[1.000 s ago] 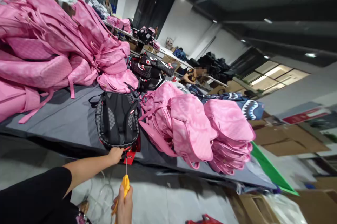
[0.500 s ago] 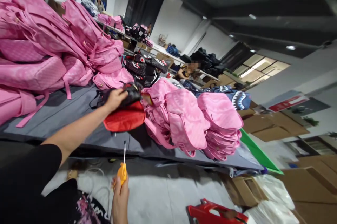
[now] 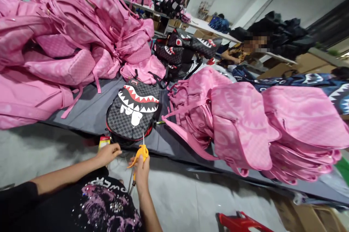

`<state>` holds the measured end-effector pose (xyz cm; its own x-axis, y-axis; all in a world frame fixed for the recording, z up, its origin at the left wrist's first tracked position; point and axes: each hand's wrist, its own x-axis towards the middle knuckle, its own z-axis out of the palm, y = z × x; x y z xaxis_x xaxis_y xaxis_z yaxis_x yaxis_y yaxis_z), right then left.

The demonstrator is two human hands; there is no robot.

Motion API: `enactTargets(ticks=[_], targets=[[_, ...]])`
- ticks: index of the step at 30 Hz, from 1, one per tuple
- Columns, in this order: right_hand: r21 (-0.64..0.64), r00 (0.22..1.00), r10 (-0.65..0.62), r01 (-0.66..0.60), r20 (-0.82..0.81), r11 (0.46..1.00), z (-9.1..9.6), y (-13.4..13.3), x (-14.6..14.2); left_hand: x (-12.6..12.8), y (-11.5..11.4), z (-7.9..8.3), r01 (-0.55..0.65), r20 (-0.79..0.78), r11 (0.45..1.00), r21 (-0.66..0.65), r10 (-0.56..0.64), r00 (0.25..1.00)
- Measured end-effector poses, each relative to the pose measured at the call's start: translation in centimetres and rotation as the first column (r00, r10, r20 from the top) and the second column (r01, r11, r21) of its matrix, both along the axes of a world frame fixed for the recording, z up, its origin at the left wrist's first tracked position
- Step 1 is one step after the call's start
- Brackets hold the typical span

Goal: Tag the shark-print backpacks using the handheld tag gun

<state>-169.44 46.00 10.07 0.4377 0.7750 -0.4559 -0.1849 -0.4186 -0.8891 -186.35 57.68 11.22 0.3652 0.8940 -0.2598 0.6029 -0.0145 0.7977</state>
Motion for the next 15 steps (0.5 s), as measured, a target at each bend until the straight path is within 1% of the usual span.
enactTargets(ticks=[1, 2, 3, 4, 6, 7, 8, 9, 10, 11, 12, 13, 14, 15], targets=[[-0.026, 0.999, -0.02, 0.019, -0.035, 0.999, 0.3, -0.2, -0.2, 0.1, 0.1, 0.5, 0.044, 0.044, 0.999, 0.02, -0.045, 0.998], [-0.041, 0.998, -0.025, 0.022, -0.054, 0.999, 0.5, -0.5, -0.6, 0.5, 0.4, 1.1, 0.08, 0.121, 0.997, -0.005, -0.079, 0.989], [-0.039, 0.998, -0.008, 0.005, -0.059, 0.999, 0.8, -0.8, -1.1, 1.3, 0.7, 1.6, 0.109, 0.206, 0.991, -0.076, -0.091, 0.974], [-0.018, 0.998, 0.02, -0.021, -0.054, 1.0, 1.1, -1.2, -1.7, 2.3, 1.0, 2.1, 0.143, 0.295, 0.974, -0.176, -0.087, 0.951], [0.066, 0.996, 0.081, -0.078, -0.041, 0.995, 1.6, -2.1, -3.1, 4.7, 1.2, 3.0, 0.233, 0.433, 0.902, -0.364, -0.057, 0.899], [0.112, 0.994, 0.099, -0.094, -0.041, 0.989, 1.8, -2.5, -3.6, 5.7, 1.1, 3.3, 0.278, 0.469, 0.867, -0.413, -0.06, 0.881], [0.146, 0.994, 0.103, -0.095, -0.047, 0.985, 1.9, -3.0, -3.9, 6.3, 1.0, 3.6, 0.322, 0.485, 0.845, -0.428, -0.086, 0.87], [0.165, 0.994, 0.096, -0.085, -0.061, 0.983, 1.8, -3.5, -4.0, 6.4, 1.1, 3.8, 0.359, 0.484, 0.837, -0.413, -0.133, 0.865], [0.165, 0.994, 0.072, -0.058, -0.081, 0.985, 1.7, -3.9, -3.8, 5.9, 1.3, 3.7, 0.401, 0.46, 0.836, -0.374, -0.208, 0.863], [0.152, 0.994, 0.032, -0.015, -0.109, 0.988, 1.5, -4.3, -3.4, 4.9, 1.9, 3.5, 0.446, 0.407, 0.835, -0.322, -0.303, 0.862], [0.132, 0.989, -0.024, 0.044, -0.146, 0.99, 1.3, -4.7, -2.9, 3.6, 2.9, 3.0, 0.485, 0.273, 0.852, -0.197, -0.427, 0.862], [0.11, 0.977, -0.089, 0.111, -0.194, 0.988, 1.0, -5.0, -2.3, 2.1, 4.3, 2.3, 0.545, 0.035, 0.839, 0.001, -0.544, 0.838], [0.085, 0.957, -0.149, 0.175, -0.25, 0.981, 0.7, -5.3, -1.7, 0.6, 5.9, 1.4, 0.575, -0.224, 0.799, 0.174, -0.537, 0.814], [0.061, 0.928, -0.209, 0.239, -0.309, 0.969, 0.5, -5.5, -1.3, -0.6, 7.7, 0.6, 0.598, -0.418, 0.75, 0.282, -0.465, 0.78]])
